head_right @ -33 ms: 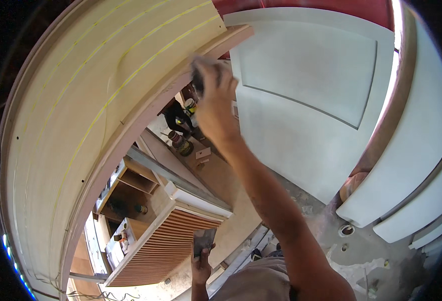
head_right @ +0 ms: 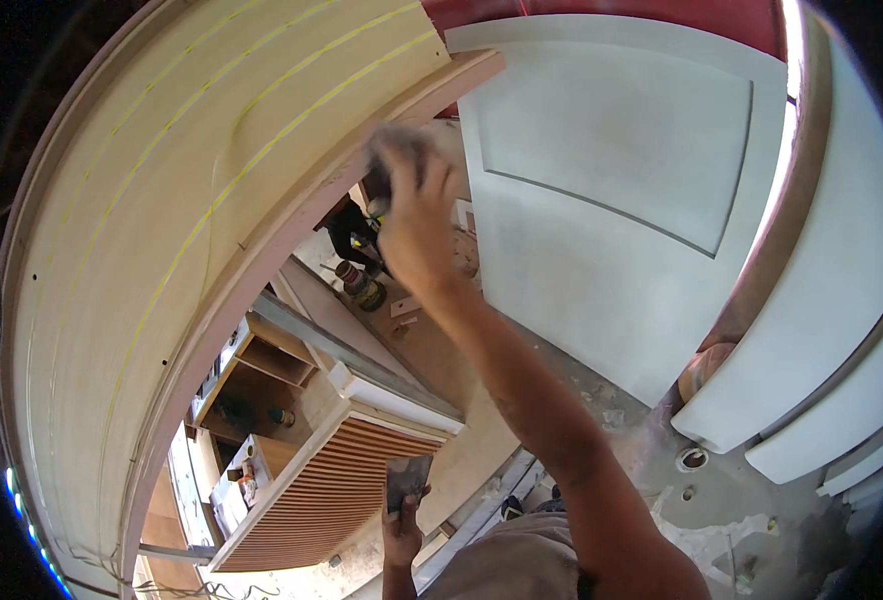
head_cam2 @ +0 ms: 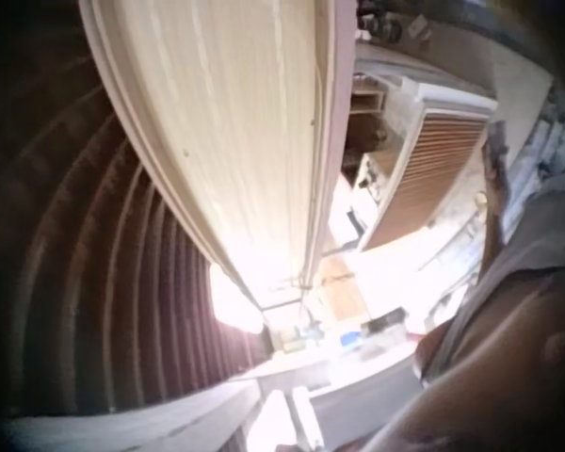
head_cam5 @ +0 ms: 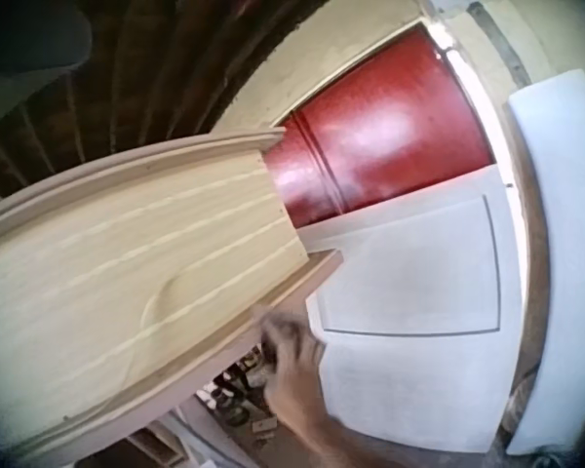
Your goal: The person mixes putty using putty knives and applies it along the edges of an overhead wooden structure with the putty knife.
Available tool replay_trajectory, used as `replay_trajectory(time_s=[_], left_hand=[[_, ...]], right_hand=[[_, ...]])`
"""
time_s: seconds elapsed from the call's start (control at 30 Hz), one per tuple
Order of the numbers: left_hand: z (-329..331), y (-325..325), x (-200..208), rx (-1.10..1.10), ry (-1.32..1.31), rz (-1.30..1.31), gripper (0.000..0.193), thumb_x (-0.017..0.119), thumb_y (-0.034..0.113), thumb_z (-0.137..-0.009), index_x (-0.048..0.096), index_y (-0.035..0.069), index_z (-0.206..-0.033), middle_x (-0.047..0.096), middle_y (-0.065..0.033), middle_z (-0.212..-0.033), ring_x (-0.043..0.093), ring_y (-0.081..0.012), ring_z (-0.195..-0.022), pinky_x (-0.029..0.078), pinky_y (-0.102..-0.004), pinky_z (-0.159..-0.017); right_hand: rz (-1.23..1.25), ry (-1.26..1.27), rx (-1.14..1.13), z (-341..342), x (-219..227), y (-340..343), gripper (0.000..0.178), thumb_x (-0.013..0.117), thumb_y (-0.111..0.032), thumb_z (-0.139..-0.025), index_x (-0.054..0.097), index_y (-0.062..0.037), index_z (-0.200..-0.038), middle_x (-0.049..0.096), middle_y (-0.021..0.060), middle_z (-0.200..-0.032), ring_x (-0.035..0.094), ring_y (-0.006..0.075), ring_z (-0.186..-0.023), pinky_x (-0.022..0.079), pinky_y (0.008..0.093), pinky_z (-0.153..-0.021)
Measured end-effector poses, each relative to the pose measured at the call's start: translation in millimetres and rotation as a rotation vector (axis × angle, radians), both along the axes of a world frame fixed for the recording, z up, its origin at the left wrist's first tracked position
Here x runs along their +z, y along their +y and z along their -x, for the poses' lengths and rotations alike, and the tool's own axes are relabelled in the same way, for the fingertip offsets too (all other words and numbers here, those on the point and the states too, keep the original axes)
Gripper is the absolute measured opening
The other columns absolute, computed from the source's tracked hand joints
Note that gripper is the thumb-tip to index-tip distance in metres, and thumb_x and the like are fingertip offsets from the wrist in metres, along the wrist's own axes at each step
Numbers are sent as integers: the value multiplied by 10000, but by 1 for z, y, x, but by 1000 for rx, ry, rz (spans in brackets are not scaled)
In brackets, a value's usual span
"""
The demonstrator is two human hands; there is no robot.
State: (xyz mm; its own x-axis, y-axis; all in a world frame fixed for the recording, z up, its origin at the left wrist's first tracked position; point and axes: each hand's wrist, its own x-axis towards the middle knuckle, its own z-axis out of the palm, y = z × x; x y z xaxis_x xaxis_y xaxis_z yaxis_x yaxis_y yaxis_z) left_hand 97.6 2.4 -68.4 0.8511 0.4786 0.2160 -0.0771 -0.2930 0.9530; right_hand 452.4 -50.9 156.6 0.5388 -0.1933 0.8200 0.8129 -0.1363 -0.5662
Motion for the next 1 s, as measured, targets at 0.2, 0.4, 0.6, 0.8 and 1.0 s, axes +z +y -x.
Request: replay_trajectory(time_s=[0.2,0.4,0.6,0.8,1.0], left_hand=[[0,-8,11,92,113,97,331,438,-13,-1001,430,-59,-1329,538,-162,-1198,653,-250,-1047,516,-329,-898],[1,-13,18,125,148,167,315,442,74,-1022,453,-49,-1312,584,-158,-1220,636,-236,-1084,503,-351,-948],[3,-5,5,88,-4,345,428,467,241,-1027,412,31,-1396,543,-132,-1322,609,-283,-1135,521,-445,-938],[-17,-11,21,136,-119,807,440,463,324,-1002,450,75,-1365,571,-123,-1294,611,-303,-1128,576,-532,-839],[-13,-4,10,114,-100,926,450,467,354,-992,467,81,-1349,620,-109,-1219,641,-284,-1071,604,-491,-754]], right_hand=[[274,55,225,56,-43,-4,735,540,195,-708,472,-119,-1369,384,210,-1342,354,431,-1230,323,496,-1064],[-65,19,-7,-39,9,-37,683,557,131,-760,431,-102,-1389,368,247,-1332,361,448,-1175,320,534,-1019],[75,42,72,7,-28,13,681,544,164,-741,423,-70,-1370,354,243,-1357,332,436,-1229,283,508,-1061],[155,162,47,6,-23,-54,610,530,128,-812,457,-107,-1370,414,197,-1315,385,416,-1170,322,501,-1039],[158,145,-72,-39,10,-50,543,532,40,-849,464,-90,-1372,432,228,-1282,410,421,-1139,348,494,-1009]])
